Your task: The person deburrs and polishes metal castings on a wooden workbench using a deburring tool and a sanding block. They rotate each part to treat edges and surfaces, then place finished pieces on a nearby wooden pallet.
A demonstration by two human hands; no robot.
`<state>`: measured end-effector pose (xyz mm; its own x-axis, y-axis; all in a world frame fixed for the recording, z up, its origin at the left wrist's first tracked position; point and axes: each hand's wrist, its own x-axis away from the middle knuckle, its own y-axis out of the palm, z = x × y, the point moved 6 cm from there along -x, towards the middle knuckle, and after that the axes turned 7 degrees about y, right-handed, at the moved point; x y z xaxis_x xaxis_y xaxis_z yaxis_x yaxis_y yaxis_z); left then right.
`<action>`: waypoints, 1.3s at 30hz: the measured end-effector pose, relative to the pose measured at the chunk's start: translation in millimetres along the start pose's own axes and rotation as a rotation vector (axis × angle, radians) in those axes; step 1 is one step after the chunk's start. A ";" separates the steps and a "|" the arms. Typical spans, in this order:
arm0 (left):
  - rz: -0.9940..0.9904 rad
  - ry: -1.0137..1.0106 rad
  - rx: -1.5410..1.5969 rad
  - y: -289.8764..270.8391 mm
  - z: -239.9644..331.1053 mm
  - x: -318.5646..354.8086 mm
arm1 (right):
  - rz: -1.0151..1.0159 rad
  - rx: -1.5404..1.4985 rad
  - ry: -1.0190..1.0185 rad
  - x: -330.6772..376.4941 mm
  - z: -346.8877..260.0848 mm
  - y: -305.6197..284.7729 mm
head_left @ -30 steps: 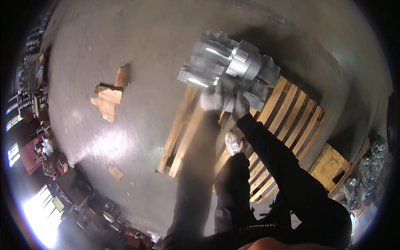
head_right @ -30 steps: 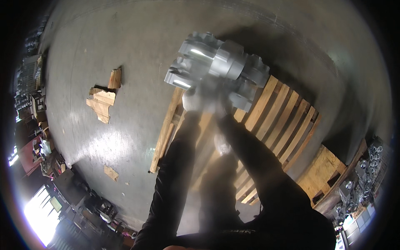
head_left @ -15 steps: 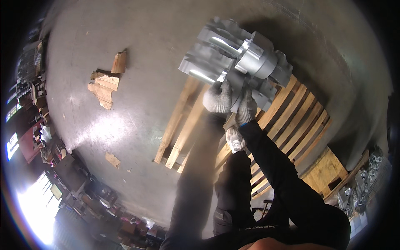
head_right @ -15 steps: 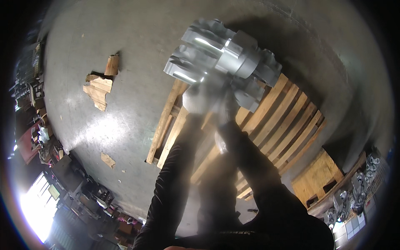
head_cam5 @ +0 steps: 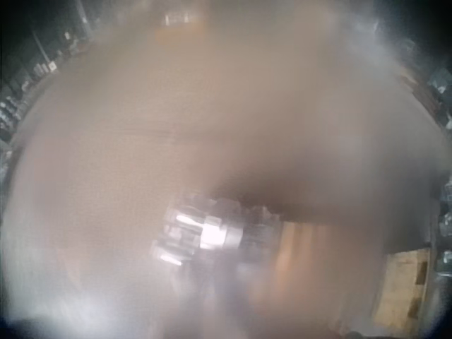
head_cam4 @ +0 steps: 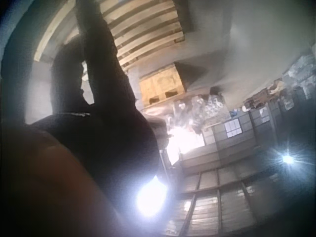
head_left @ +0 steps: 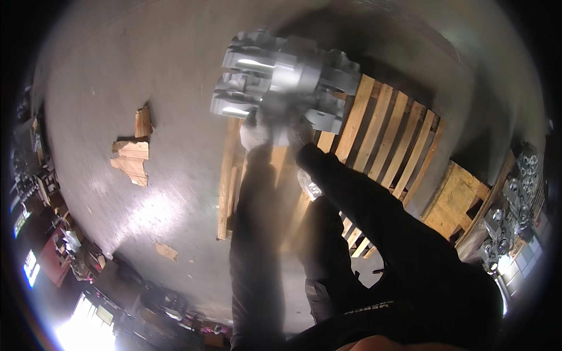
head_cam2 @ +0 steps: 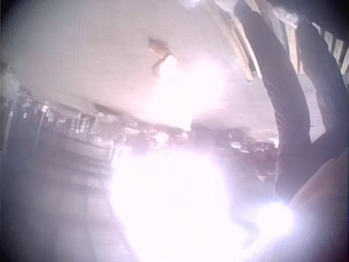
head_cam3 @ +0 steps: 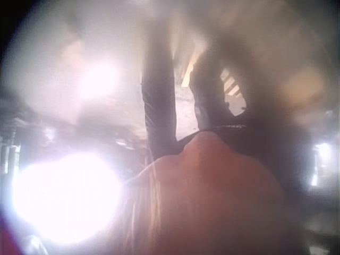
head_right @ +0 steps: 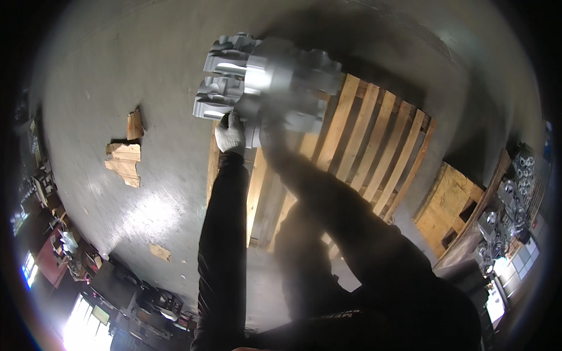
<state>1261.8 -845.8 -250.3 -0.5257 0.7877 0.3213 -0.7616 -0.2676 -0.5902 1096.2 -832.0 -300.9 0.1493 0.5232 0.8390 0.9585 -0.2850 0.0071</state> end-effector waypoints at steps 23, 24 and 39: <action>-0.671 0.109 -1.006 -45.3 -86.8 955.8 | 0.405 0.335 -0.330 330.2 103.4 -1195.3; -0.765 0.113 -1.055 -29.2 -86.6 966.8 | 0.441 0.640 -0.593 351.1 107.1 -1221.3; -0.374 0.151 0.306 103.1 85.8 918.8 | 0.324 1.212 -0.043 507.2 361.3 -1336.0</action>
<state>667.8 -197.3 47.6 -0.1524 0.9262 0.3448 -0.9753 -0.0844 -0.2043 -20.9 104.3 -81.4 0.4051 0.5994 0.6903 0.4795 0.5036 -0.7187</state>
